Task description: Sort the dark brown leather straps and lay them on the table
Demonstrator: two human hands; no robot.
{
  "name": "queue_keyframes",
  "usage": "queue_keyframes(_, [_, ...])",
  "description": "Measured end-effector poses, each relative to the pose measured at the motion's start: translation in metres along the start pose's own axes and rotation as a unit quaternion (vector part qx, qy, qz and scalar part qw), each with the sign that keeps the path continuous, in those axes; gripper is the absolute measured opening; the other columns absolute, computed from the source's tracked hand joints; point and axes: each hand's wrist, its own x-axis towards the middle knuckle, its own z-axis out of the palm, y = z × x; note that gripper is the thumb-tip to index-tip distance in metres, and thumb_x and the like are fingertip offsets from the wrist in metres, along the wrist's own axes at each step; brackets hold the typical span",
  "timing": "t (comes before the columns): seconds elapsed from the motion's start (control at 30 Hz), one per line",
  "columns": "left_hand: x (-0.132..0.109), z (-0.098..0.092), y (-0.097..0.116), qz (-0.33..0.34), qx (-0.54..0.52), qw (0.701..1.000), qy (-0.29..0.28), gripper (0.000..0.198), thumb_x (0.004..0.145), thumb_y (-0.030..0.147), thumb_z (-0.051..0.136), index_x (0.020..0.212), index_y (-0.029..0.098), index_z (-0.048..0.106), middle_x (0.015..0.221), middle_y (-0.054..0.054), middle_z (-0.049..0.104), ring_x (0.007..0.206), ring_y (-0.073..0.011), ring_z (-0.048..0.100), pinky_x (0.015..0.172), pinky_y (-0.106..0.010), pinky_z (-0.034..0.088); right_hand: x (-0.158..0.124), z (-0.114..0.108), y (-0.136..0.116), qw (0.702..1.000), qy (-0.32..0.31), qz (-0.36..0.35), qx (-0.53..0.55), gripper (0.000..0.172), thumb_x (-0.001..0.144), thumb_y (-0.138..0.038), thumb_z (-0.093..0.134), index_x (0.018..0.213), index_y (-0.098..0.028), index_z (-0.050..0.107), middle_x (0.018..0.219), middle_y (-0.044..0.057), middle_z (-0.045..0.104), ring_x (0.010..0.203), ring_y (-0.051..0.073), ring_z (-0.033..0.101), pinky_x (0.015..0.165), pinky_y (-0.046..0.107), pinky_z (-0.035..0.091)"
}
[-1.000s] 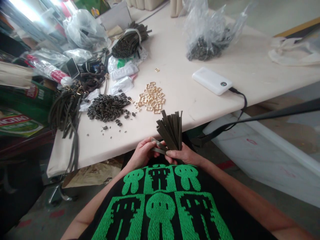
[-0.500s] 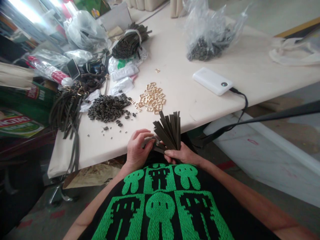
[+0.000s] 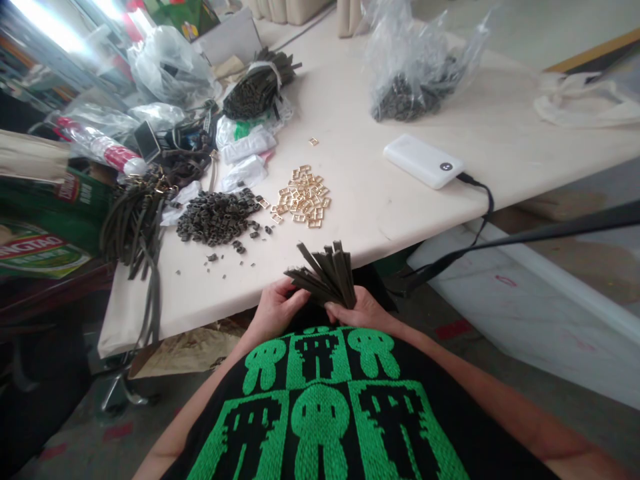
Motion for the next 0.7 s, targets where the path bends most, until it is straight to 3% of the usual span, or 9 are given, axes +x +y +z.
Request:
queue_keyframes(0.13, [-0.001,-0.003,0.004,0.01,0.07,0.997,0.016,0.018,0.078,0.021,0.058,0.066,0.02,0.07,0.062,0.002,0.065,0.06,-0.0137,0.053,0.058,-0.025,0.041,0.0,0.003,0.0,1.0,0.004,-0.008,-0.01,0.043,0.087,-0.053,0.06,0.063,-0.018,0.06,0.056,0.0,0.057,0.05,0.011,0.049,0.048,0.025,0.04])
queue_keyframes(0.3, [-0.004,-0.004,0.004,0.024,0.077,0.995,0.055,0.018,0.068,0.014,0.061,0.051,0.021,0.062,0.049,0.004,0.054,0.05,-0.0115,0.041,0.05,-0.024,0.032,0.001,0.006,0.002,1.0,0.008,-0.013,-0.012,0.043,0.086,-0.054,0.061,0.063,-0.018,0.06,0.057,0.001,0.058,0.052,0.012,0.05,0.05,0.027,0.04])
queue_keyframes(0.5, [-0.002,-0.005,-0.002,0.089,0.143,0.984,0.06,0.018,0.062,0.005,0.059,0.058,0.022,0.063,0.061,0.0,0.061,0.059,-0.0155,0.053,0.064,-0.029,0.043,0.003,0.005,0.008,0.999,-0.025,-0.025,0.003,0.043,0.088,-0.055,0.059,0.066,-0.018,0.061,0.059,0.001,0.058,0.054,0.012,0.05,0.051,0.027,0.041])
queue_keyframes(0.7, [-0.005,-0.004,-0.011,0.136,0.151,0.976,0.074,0.02,0.07,0.007,0.058,0.076,0.024,0.066,0.073,-0.003,0.066,0.069,-0.0183,0.06,0.069,-0.03,0.047,0.005,0.002,0.001,0.998,-0.054,-0.033,0.024,0.042,0.09,-0.053,0.058,0.067,-0.018,0.06,0.061,-0.001,0.055,0.055,0.011,0.048,0.052,0.027,0.04])
